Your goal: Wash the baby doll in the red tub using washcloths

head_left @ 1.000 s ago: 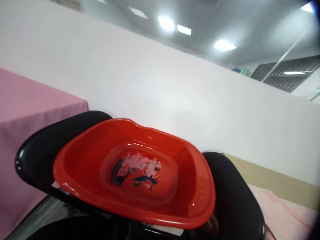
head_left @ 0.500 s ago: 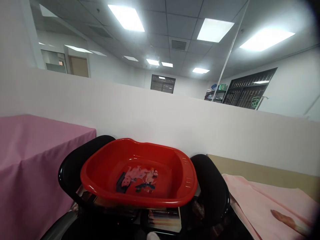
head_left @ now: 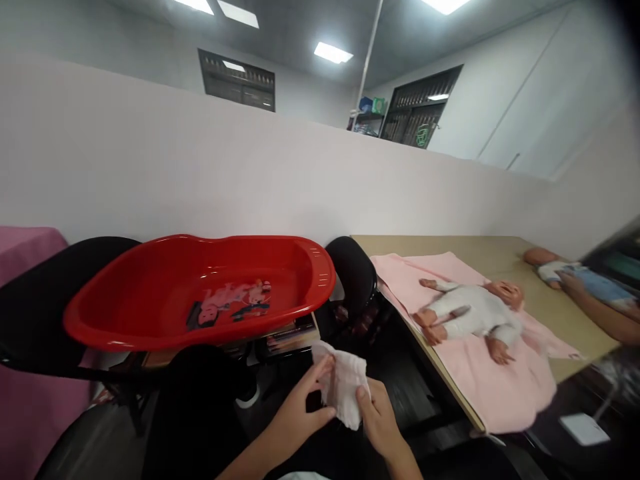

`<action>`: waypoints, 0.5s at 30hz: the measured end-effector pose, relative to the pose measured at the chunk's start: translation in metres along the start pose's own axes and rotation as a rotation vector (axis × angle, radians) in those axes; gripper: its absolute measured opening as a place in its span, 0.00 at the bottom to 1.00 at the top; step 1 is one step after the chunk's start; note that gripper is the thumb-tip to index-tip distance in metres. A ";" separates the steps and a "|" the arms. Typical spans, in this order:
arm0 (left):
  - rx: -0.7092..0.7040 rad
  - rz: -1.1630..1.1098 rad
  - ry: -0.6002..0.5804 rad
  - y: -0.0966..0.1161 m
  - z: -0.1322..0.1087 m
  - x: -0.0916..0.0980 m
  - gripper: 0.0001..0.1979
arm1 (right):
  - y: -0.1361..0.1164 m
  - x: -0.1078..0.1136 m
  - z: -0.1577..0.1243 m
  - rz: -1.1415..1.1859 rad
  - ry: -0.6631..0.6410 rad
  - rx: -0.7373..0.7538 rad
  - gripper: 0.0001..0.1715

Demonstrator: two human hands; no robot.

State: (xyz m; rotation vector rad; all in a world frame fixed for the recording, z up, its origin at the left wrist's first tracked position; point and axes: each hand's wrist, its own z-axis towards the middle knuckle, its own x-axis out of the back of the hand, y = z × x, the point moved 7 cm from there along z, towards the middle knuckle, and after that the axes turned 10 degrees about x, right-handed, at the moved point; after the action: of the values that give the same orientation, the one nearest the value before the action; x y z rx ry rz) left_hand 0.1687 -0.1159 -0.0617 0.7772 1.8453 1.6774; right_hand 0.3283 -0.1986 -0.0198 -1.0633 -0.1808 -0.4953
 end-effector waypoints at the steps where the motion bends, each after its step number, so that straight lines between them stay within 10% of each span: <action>1: 0.017 -0.005 -0.078 -0.002 0.003 -0.019 0.52 | 0.002 0.006 -0.004 0.005 0.014 -0.045 0.45; 10: -0.126 0.172 -0.324 0.016 0.026 -0.110 0.25 | 0.017 0.065 -0.045 -0.021 0.090 -0.253 0.45; 15: 0.056 -0.002 -0.506 0.023 0.058 -0.152 0.31 | 0.022 0.097 -0.072 0.169 0.181 -0.320 0.34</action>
State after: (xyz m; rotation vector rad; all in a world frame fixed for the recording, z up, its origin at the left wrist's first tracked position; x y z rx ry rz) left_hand 0.3178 -0.1832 -0.0438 1.1036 1.5356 1.2773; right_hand 0.4172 -0.2816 -0.0358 -1.3254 0.1525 -0.4738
